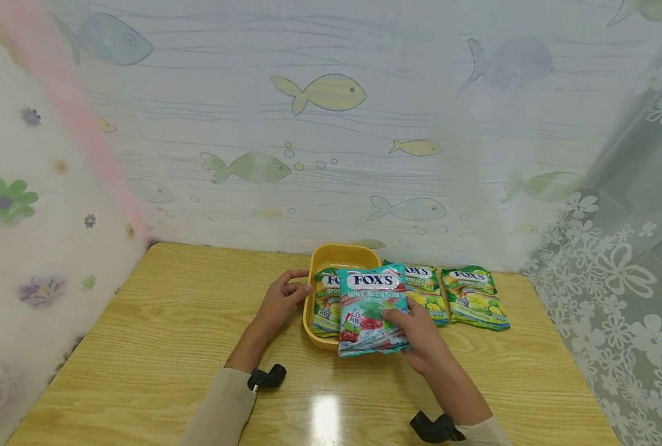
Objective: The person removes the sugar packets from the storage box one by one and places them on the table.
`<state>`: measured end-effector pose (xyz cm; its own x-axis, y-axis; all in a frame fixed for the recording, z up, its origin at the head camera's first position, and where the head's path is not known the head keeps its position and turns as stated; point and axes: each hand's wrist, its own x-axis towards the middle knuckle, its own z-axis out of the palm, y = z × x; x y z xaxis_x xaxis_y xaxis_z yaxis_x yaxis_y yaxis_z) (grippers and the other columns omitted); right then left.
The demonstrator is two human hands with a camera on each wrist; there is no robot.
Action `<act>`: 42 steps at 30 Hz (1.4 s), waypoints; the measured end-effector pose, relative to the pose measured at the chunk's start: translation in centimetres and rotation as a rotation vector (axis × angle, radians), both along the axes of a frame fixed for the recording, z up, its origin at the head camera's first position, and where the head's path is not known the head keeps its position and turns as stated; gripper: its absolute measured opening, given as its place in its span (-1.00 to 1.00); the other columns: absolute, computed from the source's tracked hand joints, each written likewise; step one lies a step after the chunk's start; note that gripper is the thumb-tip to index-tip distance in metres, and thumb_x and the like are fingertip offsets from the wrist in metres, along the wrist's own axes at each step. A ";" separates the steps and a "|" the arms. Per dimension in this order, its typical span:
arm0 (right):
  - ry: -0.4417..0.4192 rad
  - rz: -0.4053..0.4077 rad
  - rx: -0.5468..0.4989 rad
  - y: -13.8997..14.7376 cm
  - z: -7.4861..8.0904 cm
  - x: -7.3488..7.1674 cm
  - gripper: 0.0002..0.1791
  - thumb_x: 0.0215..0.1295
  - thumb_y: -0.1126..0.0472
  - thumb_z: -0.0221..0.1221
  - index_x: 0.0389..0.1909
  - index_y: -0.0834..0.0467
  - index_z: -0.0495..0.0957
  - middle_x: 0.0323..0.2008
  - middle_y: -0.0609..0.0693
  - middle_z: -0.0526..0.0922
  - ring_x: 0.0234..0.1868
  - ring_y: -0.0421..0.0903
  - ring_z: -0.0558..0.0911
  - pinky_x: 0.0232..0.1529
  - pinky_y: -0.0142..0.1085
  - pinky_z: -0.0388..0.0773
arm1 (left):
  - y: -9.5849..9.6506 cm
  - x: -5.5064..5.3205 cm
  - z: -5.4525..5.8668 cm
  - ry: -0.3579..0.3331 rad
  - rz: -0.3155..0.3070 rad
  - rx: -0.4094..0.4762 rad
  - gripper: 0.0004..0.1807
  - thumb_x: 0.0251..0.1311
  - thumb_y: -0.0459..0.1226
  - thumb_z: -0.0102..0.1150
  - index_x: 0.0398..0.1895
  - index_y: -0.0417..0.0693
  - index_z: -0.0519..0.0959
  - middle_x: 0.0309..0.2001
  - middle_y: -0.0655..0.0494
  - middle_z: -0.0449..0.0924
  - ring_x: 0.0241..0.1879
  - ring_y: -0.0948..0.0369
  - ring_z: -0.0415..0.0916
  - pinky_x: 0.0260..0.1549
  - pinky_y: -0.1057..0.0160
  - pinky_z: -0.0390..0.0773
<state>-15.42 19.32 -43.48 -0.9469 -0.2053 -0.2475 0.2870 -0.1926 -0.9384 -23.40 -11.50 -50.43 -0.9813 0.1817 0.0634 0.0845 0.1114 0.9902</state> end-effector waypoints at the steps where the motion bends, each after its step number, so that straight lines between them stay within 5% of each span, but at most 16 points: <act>1: -0.003 0.002 0.005 0.1 0.0 0.1 -0.33 0.58 0.26 0.12 0.58 0.32 0.12 0.10 0.05 0.67 0.01 -0.10 0.75 0.01 -0.22 0.69 | 0.0 0.0 0.0 0.000 0.001 0.000 -0.54 0.53 -0.16 0.26 0.41 0.00 0.50 -0.18 -0.13 0.77 -0.25 0.14 0.60 -0.11 0.23 0.54; 12: -0.058 -0.041 0.010 1.4 -0.6 0.4 -0.31 0.59 0.19 0.12 0.59 0.32 0.12 0.08 0.02 0.68 0.00 -0.11 0.74 0.01 -0.23 0.68 | 0.0 0.0 -0.1 -0.001 0.000 -0.014 -0.53 0.54 -0.15 0.25 0.42 0.00 0.49 -0.18 -0.14 0.76 -0.22 0.13 0.60 -0.03 0.19 0.52; 42: -0.053 0.052 -0.055 6.1 -2.4 1.4 -0.30 0.55 0.27 0.06 0.57 0.27 0.00 0.01 -0.03 0.73 0.00 -0.05 0.78 0.01 -0.11 0.72 | 0.1 -0.2 -0.2 -0.001 0.013 0.001 -0.56 0.53 -0.17 0.25 0.40 0.01 0.51 -0.25 -0.11 0.73 -0.24 0.10 0.54 -0.10 0.24 0.51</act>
